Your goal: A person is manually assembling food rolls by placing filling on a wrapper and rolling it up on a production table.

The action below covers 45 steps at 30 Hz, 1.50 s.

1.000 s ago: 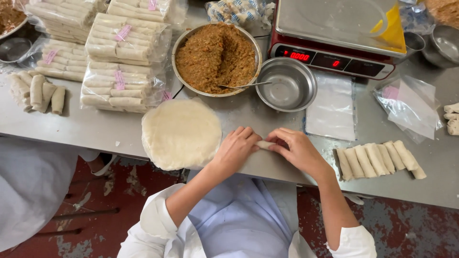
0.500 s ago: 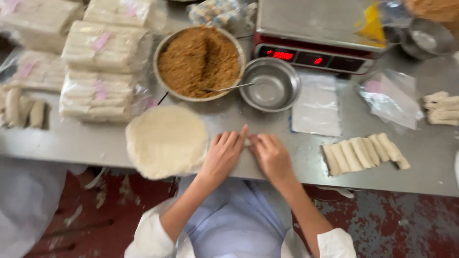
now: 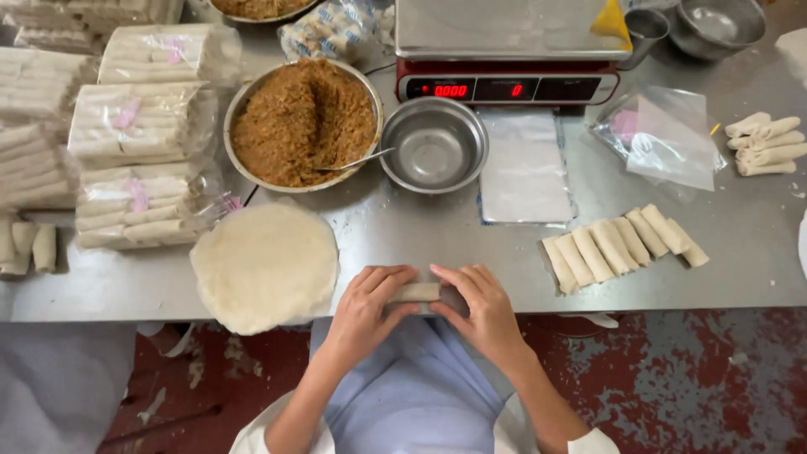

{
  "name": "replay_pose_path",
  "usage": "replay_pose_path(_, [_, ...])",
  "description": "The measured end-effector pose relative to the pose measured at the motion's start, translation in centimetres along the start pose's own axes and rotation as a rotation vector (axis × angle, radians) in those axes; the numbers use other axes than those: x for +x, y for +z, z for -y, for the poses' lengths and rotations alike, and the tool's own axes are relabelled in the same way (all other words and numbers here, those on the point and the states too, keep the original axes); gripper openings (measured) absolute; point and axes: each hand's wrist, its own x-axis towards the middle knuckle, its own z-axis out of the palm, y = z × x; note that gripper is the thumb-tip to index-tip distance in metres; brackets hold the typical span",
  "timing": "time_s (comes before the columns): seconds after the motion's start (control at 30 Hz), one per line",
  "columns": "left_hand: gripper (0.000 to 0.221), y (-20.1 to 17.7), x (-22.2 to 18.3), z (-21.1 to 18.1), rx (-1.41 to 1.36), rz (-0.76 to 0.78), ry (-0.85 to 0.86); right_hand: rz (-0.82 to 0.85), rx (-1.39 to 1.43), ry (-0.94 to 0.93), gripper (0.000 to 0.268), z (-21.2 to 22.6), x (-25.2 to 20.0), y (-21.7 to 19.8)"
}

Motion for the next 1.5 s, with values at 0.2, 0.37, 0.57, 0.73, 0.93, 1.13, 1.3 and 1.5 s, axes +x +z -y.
replay_pose_path(0.2, [0.035, 1.1, 1.2, -0.6, -0.088, 0.008, 0.026, -0.140, 0.021, 0.044, 0.050, 0.2, -0.4, 0.3])
replay_pose_path(0.37, [0.027, 0.6, 1.4, -0.7, -0.185, -0.021, -0.032, -0.185, 0.146, 0.092, 0.049, 0.3, -0.3, 1.2])
replay_pose_path(0.57, [0.025, 0.5, 1.3, -0.7, -0.192, -0.029, -0.055, -0.243, 0.159, 0.139, 0.045, 1.6, 0.0, 2.2])
replay_pose_path(0.73, [0.029, 0.6, 1.1, -0.4, -0.198, -0.022, -0.064, -0.191, 0.172, 0.110, 0.035, 0.7, -0.1, 2.2])
replay_pose_path(0.93, [0.071, -1.1, 0.1, -0.6, -0.205, -0.101, -0.140, -0.007, 0.129, -0.019, 0.053, 1.3, 1.6, 1.0])
replay_pose_path(1.13, [0.047, -2.0, -1.8, 0.3, -0.051, -0.171, -0.185, 0.022, -0.177, -0.275, 0.036, 2.4, -0.6, 3.7])
replay_pose_path(1.3, [0.036, -1.9, -1.6, -0.4, -0.114, -0.150, -0.153, 0.094, -0.156, -0.454, 0.030, 2.5, -2.8, -1.6])
replay_pose_path(1.5, [0.029, -0.4, 0.0, -1.9, -0.159, -0.088, -0.059, -0.208, -0.098, -0.010, 0.035, -5.2, -4.4, -11.5])
